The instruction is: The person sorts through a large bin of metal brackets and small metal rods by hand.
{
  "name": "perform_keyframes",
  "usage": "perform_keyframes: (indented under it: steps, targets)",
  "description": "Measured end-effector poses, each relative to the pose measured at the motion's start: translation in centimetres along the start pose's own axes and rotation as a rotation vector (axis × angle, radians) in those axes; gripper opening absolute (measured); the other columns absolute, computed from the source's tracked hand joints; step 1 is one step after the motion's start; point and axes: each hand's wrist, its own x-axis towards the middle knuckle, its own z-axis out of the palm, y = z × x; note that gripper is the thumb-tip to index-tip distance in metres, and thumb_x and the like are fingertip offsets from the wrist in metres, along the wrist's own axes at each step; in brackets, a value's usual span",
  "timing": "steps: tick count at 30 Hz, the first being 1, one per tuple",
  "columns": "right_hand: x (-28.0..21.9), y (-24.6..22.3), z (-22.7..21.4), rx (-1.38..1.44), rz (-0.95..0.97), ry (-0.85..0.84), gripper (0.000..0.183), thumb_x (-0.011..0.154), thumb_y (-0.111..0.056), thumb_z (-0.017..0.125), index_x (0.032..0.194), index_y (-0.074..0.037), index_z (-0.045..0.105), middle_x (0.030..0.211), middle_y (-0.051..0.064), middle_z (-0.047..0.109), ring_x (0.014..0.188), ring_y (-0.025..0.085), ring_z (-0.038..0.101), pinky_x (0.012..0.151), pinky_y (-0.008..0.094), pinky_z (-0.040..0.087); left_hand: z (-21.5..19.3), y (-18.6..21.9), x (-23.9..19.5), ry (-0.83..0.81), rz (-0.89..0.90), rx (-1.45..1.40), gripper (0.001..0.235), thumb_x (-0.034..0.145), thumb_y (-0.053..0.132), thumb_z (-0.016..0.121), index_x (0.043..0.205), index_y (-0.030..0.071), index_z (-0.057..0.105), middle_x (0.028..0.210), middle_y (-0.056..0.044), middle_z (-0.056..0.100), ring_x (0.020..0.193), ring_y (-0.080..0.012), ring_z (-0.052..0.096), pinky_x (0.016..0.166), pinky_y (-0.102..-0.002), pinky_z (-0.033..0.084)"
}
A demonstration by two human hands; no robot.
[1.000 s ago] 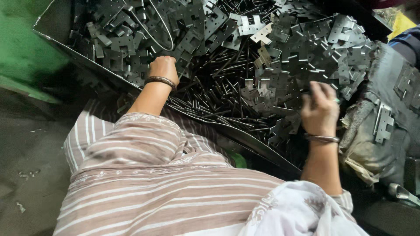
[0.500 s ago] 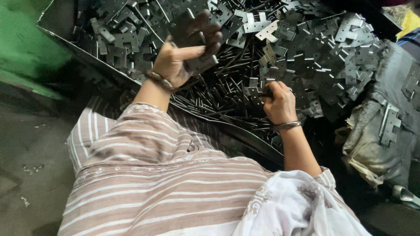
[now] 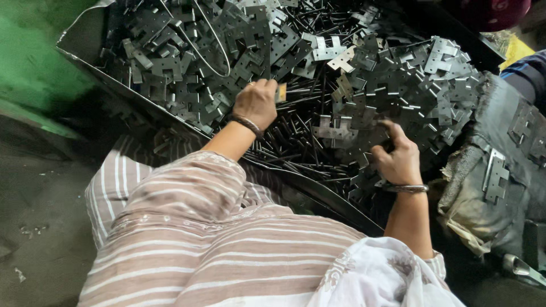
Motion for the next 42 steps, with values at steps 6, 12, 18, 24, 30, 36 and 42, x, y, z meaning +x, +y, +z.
perform_keyframes:
  steps: [6, 12, 18, 24, 30, 36, 42]
  targets:
    - [-0.7, 3.4, -0.6, 0.432, 0.154, 0.087, 0.032, 0.093, 0.011, 0.065, 0.124, 0.005, 0.071, 0.106, 0.01, 0.073, 0.09, 0.013, 0.067, 0.081, 0.024, 0.055, -3.0, -2.5, -0.6, 0.37, -0.464, -1.593, 0.009, 0.103, 0.005, 0.067, 0.105, -0.003, 0.069, 0.1, -0.015, 0.073, 0.085, -0.0233, 0.071, 0.079, -0.034, 0.061]
    - [-0.3, -1.3, 5.0, 1.185, 0.229, 0.283, 0.03, 0.083, 0.016, 0.07, 0.107, -0.002, 0.066, 0.1, 0.009, 0.072, 0.085, 0.016, 0.072, 0.078, 0.028, 0.061, -1.8, 0.7, -3.8, -0.088, -0.564, -2.313, 0.019, 0.097, 0.007, 0.06, 0.112, -0.003, 0.066, 0.114, -0.017, 0.073, 0.106, -0.0277, 0.072, 0.098, -0.037, 0.059]
    - [-2.0, -8.5, 11.1, 0.823, -0.038, -0.009, 0.033, 0.094, 0.005, 0.07, 0.123, -0.003, 0.056, 0.121, 0.007, 0.065, 0.103, 0.013, 0.066, 0.086, 0.024, 0.058, 0.9, 6.9, -5.7, -0.19, -0.779, -2.38, 0.037, 0.099, 0.042, 0.068, 0.112, 0.008, 0.059, 0.102, -0.008, 0.069, 0.094, -0.023, 0.068, 0.087, -0.041, 0.057]
    - [-1.9, -7.7, 9.5, 0.263, -0.068, -0.134, 0.046, 0.099, 0.002, 0.061, 0.144, 0.001, 0.054, 0.113, 0.012, 0.074, 0.089, 0.018, 0.072, 0.078, 0.031, 0.06, 1.0, 8.1, -5.1, -0.458, -0.711, -1.732, 0.04, 0.089, 0.041, 0.076, 0.108, 0.008, 0.061, 0.098, -0.002, 0.069, 0.093, -0.0159, 0.066, 0.078, -0.035, 0.054]
    - [-0.3, -3.6, 5.4, 1.612, 0.516, -0.055, 0.05, 0.091, 0.006, 0.061, 0.14, 0.013, 0.058, 0.11, 0.022, 0.075, 0.09, 0.025, 0.075, 0.077, 0.034, 0.063, -1.0, -0.2, 1.9, -0.05, -0.207, -0.599, 0.05, 0.089, 0.038, 0.071, 0.123, 0.003, 0.068, 0.113, -0.019, 0.073, 0.101, -0.0293, 0.071, 0.092, -0.041, 0.054]
    - [-3.1, 1.8, -2.7, 1.475, 0.409, 0.367, 0.045, 0.088, 0.01, 0.065, 0.133, 0.006, 0.058, 0.114, 0.017, 0.072, 0.098, 0.024, 0.074, 0.086, 0.038, 0.063, 4.8, -12.4, 4.7, 0.017, -0.107, -0.017, 0.064, 0.099, 0.036, 0.074, 0.142, -0.008, 0.055, 0.139, -0.033, 0.053, 0.122, -0.0496, 0.055, 0.101, -0.054, 0.045]
    - [-6.6, 14.7, -13.3, -0.405, 0.137, 0.918, 0.046, 0.09, 0.013, 0.063, 0.136, 0.007, 0.063, 0.127, 0.022, 0.072, 0.115, 0.034, 0.073, 0.103, 0.042, 0.057, 5.5, -12.9, 5.2, -0.039, -0.285, -0.025, 0.077, 0.08, 0.037, 0.087, 0.137, -0.004, 0.056, 0.126, -0.033, 0.056, 0.112, -0.0501, 0.057, 0.093, -0.054, 0.047]
